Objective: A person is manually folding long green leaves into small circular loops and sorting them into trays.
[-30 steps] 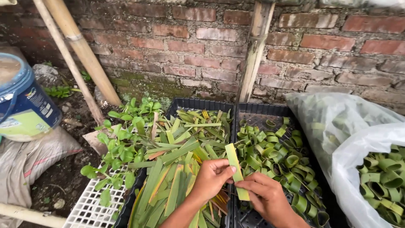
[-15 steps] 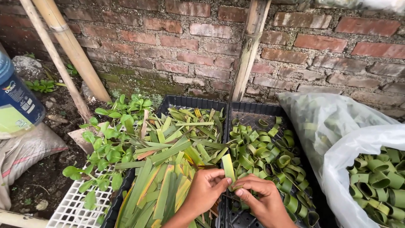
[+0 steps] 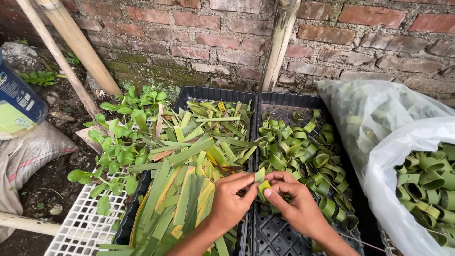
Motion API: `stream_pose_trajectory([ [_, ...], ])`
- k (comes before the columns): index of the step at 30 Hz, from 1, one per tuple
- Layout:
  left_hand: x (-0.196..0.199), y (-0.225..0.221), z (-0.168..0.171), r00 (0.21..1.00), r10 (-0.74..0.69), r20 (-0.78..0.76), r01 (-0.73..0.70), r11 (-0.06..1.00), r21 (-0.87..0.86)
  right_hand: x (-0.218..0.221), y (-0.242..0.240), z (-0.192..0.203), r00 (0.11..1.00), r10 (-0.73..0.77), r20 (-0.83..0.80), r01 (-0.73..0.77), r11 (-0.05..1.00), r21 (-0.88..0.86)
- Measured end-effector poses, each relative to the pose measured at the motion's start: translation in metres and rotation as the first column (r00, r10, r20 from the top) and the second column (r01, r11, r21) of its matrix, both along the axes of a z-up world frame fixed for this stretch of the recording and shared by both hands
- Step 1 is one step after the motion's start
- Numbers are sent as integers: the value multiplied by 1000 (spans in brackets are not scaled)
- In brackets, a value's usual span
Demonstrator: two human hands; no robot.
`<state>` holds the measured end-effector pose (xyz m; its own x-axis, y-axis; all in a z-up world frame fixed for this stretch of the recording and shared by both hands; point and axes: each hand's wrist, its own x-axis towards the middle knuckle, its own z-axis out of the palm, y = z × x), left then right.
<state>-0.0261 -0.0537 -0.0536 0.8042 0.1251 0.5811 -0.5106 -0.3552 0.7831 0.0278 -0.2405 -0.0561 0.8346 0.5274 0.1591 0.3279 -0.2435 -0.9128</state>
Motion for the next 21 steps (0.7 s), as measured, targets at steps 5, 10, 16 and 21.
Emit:
stream_pose_trajectory([
  [5,-2,1,-4,978,-61,200,27,986,166,1,2,0,998,41,-39,-40,999,30],
  [10,2,9,-14,947,-100,304,-5,945,327,5,-3,0,995,94,-14,-94,996,4],
  [16,4,14,-18,897,-155,413,-80,863,498,5,-10,13,978,124,-168,-150,977,-154],
  [21,4,13,-18,875,-195,443,-95,829,552,6,-15,23,974,193,-118,-209,967,-143],
])
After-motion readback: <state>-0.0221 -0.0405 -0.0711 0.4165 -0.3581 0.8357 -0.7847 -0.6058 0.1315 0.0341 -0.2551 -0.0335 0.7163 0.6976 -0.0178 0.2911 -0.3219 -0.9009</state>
